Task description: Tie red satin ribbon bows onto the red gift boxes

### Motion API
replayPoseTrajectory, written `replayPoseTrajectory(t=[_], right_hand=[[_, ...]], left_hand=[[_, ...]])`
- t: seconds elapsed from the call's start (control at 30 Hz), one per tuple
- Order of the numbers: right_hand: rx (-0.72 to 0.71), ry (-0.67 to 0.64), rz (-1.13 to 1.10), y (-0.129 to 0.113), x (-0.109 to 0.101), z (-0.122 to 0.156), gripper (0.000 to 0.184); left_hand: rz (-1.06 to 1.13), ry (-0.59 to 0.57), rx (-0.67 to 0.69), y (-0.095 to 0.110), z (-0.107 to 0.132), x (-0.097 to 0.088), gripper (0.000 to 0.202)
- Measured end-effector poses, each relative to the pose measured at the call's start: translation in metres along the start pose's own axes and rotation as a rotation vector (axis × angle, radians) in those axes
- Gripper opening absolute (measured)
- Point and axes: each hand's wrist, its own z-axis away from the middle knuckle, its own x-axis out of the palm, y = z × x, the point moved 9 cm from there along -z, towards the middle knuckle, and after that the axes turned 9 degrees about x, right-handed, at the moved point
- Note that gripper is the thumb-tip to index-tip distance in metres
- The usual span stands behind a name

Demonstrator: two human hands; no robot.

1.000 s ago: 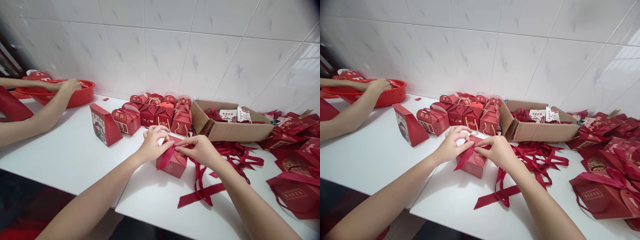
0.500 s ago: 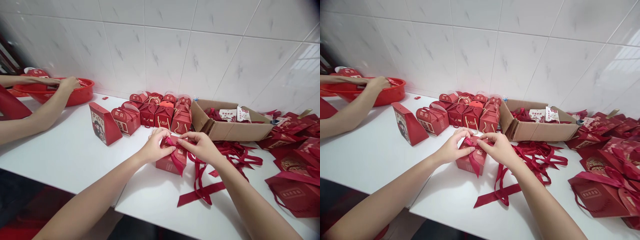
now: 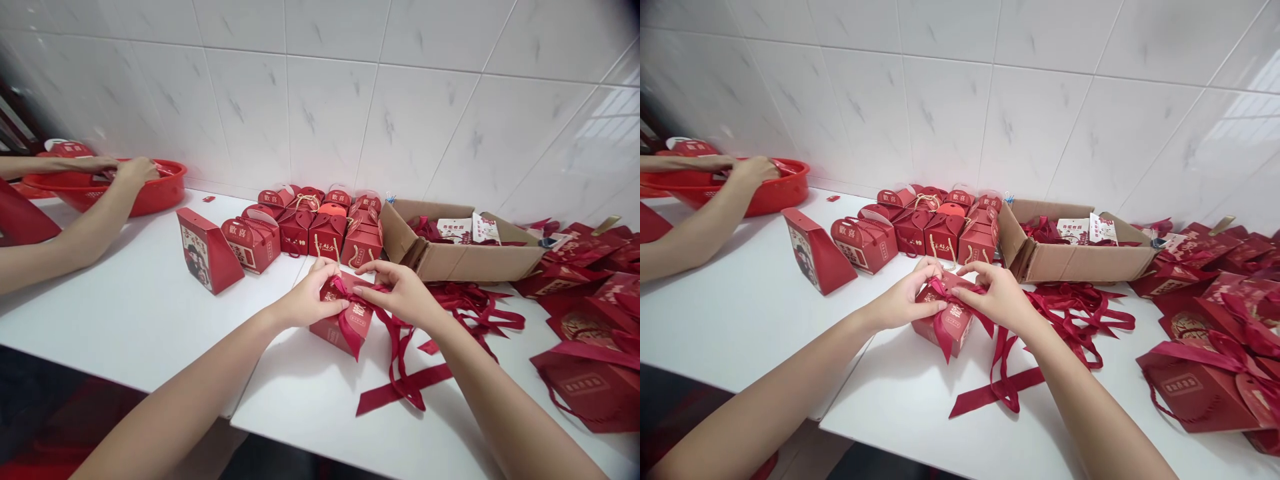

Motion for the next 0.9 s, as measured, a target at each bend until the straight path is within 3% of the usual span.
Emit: replayPoseTrajectory(t=[0.1, 0.33, 0.5, 0.63, 0.9], right_hand=[[0.024, 0.011, 0.031, 0.004, -0.003, -0.001, 0.036], [0.070, -0.108, -0.066, 0.014, 0.003, -0.006, 0.032], [0.093, -0.092, -0.035, 0.018, -0.001, -0.008, 0.033], [0.084, -0.054, 0.017, 0.018, -0.006, -0.008, 0.031], [0.107, -0.088, 0.133, 0.018, -0.012, -0.004, 0.037]], left_hand=[[0.098, -0.054, -0.016, -0.005, 0.000, 0.005, 0.014], [0.250, -0.083, -0.063, -0.017, 0.001, 0.013, 0.025], [0.245, -0.062, -0.024, -0.014, 0.000, 0.015, 0.022], [0.245, -0.049, -0.068, -0.017, 0.000, 0.017, 0.024], [0.215, -0.018, -0.045, -0.019, -0.002, 0.014, 0.025]])
